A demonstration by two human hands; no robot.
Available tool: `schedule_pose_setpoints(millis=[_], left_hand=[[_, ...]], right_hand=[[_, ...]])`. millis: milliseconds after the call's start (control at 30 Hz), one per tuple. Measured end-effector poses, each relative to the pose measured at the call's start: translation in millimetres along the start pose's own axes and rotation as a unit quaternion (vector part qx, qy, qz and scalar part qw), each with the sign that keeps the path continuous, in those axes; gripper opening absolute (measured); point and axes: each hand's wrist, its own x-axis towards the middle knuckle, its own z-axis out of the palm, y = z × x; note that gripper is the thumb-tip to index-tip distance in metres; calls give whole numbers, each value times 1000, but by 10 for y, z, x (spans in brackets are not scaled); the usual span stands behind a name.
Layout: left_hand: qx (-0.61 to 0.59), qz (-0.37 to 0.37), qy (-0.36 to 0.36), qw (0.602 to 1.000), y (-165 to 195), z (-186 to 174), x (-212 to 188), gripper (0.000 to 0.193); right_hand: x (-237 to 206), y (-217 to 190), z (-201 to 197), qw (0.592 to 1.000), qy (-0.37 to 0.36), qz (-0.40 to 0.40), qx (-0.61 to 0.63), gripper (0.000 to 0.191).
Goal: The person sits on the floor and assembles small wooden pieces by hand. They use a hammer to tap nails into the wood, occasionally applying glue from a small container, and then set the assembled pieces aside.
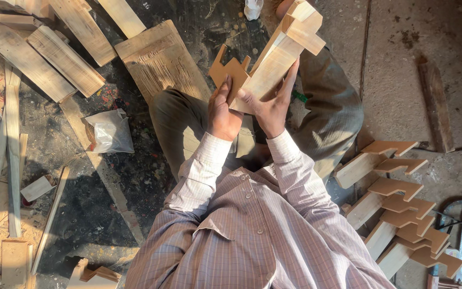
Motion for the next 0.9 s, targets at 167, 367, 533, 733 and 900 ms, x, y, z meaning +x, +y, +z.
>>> schedule_pose_setpoints(millis=[167, 367, 533, 733, 900], left_hand=[[-42, 4, -7, 999, -154, 45, -357, 37], [-49, -25, -71, 996, -172, 15, -630, 35], [-61, -51, -73, 994, -290, 38, -861, 32], [-41, -36, -84, 995, -402, 186, -1206, 34], [3, 6, -84, 996, -509, 267, -1474, 33]], right_hand=[[-111, -292, -288, 973, 66, 175, 135, 94], [-423, -516, -801, 967, -250, -25, 45, 118], [-679, -521, -1047, 968, -229, 26, 97, 101], [-970, -429, -1219, 966, -146, 109, 185, 81], [-1195, -402, -1163, 979, -97, 66, 168, 93]])
